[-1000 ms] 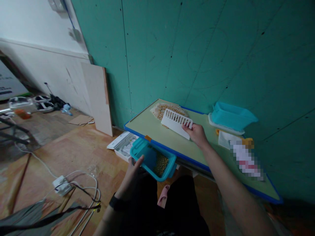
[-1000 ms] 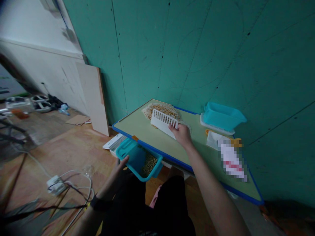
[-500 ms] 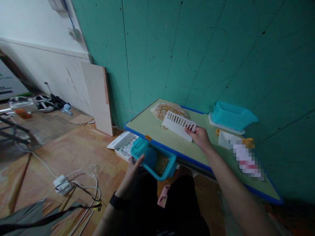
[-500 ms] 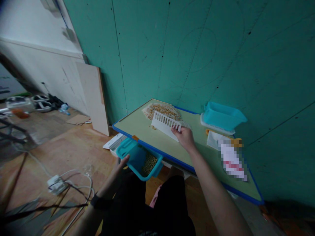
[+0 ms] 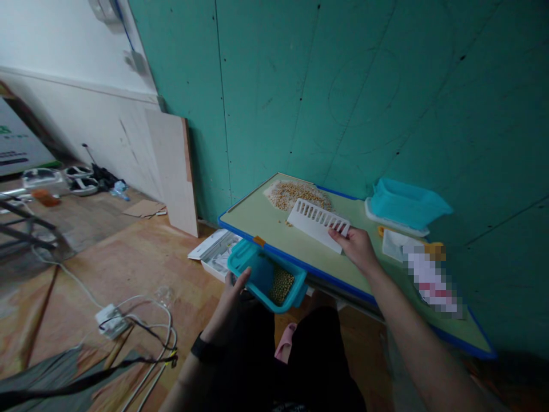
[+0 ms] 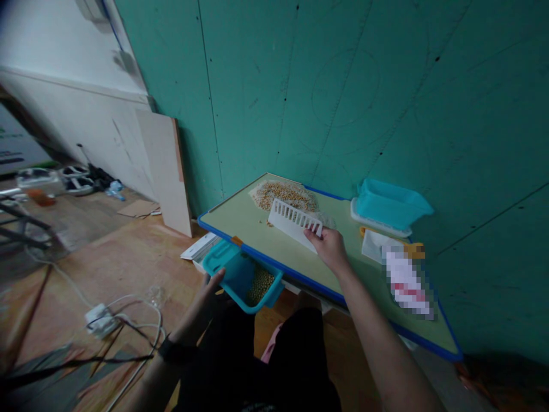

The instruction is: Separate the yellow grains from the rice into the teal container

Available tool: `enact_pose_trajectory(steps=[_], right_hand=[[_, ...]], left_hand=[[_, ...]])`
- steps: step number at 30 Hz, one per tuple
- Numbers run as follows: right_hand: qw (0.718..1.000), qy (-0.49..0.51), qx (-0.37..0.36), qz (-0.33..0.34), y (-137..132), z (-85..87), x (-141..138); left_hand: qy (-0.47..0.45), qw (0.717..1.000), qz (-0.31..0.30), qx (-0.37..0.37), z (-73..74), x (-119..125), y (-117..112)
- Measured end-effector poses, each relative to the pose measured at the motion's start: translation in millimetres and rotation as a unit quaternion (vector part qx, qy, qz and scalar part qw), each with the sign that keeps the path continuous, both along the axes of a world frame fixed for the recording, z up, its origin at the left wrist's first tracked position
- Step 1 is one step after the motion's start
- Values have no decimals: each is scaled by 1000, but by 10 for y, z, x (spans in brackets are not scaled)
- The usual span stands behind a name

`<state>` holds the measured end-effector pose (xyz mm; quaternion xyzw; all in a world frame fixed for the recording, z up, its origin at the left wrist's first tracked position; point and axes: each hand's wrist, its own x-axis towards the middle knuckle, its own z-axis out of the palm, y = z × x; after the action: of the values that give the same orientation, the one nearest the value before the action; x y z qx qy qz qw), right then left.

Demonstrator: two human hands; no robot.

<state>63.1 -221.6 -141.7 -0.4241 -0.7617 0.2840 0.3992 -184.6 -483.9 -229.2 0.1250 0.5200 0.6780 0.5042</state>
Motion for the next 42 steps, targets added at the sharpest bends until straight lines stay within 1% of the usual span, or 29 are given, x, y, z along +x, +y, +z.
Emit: enact_pose_trajectory(steps=[6,10,14,18,21,24,25,27,31,34,37,42], right_hand=[[1000,2,-6,17,-44,21,-82],[999,2,-6,45,-160,67,-90],[997,14,-6,73,-407,94,-82],[996,24,-14,87,-749,94,-76],[995,16,-13,96,-977,108,-84],[996,17,2,93,-1058,125,-102],[996,22,12,85,-1034,127,-109],[997,32,38,52,-904,124,-127],[997,15,73,-28,-447,115,-209],[995,-24,86,-41,-168,113,-318],[994,-50,88,-32,-68,105,-426],[996,-57,67,-5,-104,75,-516]], left_hand=[[12,999,2,-42,16,-103,32],[26,999,-11,-42,56,-130,40],[23,999,-19,-39,100,-133,8],[38,998,-46,-27,157,-149,-66],[51,997,-47,-26,178,-185,-105],[45,998,-36,-32,172,-233,-109],[40,998,-36,-32,169,-247,-106],[33,998,-38,-31,162,-266,-97],[36,998,-38,-24,147,-280,-78],[52,998,-30,-32,138,-296,-63],[55,997,-30,-37,141,-321,-55],[49,998,-24,-43,145,-363,-50]])
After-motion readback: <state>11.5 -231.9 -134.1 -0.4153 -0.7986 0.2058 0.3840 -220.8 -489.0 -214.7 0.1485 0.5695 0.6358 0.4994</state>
